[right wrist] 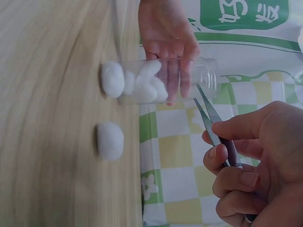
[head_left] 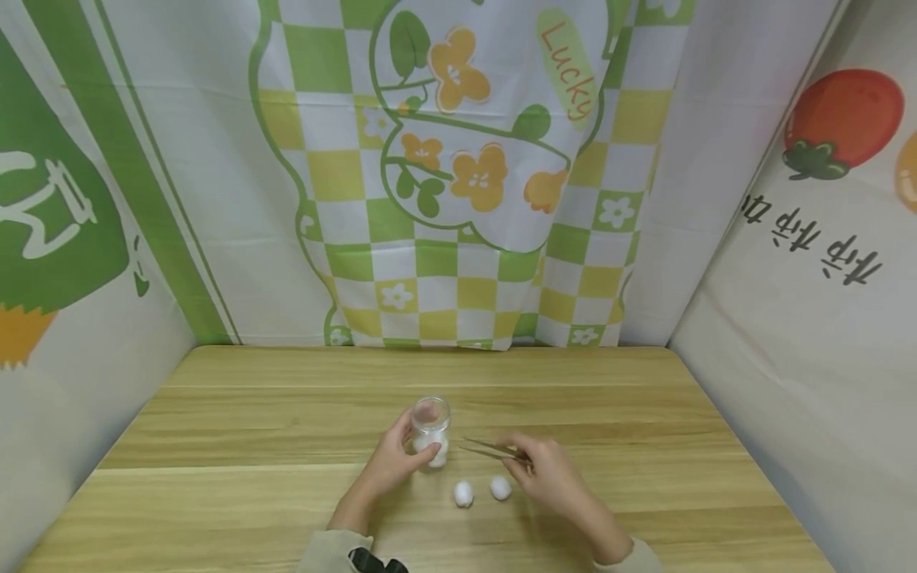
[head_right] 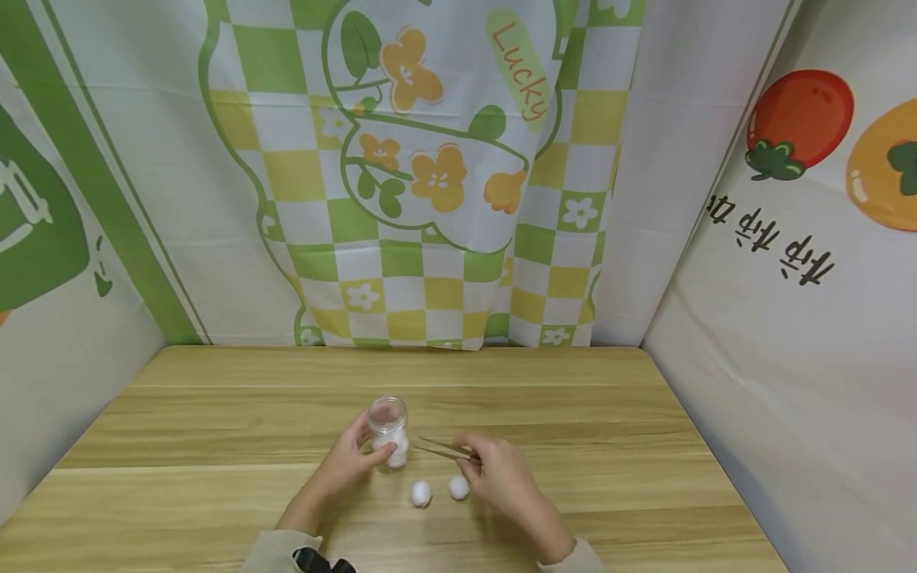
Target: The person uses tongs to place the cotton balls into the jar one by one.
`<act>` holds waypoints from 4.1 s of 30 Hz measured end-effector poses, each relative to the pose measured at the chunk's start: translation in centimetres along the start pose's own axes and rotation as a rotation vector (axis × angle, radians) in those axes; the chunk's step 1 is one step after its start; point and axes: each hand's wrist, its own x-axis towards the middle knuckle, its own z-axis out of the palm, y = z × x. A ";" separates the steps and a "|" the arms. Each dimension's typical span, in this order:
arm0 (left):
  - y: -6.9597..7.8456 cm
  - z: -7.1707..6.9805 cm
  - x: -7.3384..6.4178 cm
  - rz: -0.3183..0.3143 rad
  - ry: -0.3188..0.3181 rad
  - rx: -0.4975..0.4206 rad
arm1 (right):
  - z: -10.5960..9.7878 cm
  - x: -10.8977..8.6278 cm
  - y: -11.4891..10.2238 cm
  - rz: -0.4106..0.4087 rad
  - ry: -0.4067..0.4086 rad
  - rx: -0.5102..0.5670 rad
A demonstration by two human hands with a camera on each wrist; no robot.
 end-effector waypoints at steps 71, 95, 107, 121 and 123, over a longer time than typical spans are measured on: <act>0.2 0.0 -0.1 -0.023 0.009 -0.014 | -1.1 -4.1 4.5 0.189 -0.217 -0.039; 0.3 0.1 -0.1 -0.022 0.011 -0.017 | -0.3 -3.9 3.9 0.164 -0.246 -0.047; -0.4 0.1 0.1 0.002 0.010 -0.005 | -0.1 -3.7 3.9 0.093 -0.210 -0.078; -0.3 0.1 0.0 -0.007 0.021 -0.008 | -0.4 -3.5 3.8 0.062 -0.168 -0.113; -0.4 0.1 0.0 -0.002 0.022 -0.004 | -0.4 -3.4 3.7 0.074 -0.173 -0.131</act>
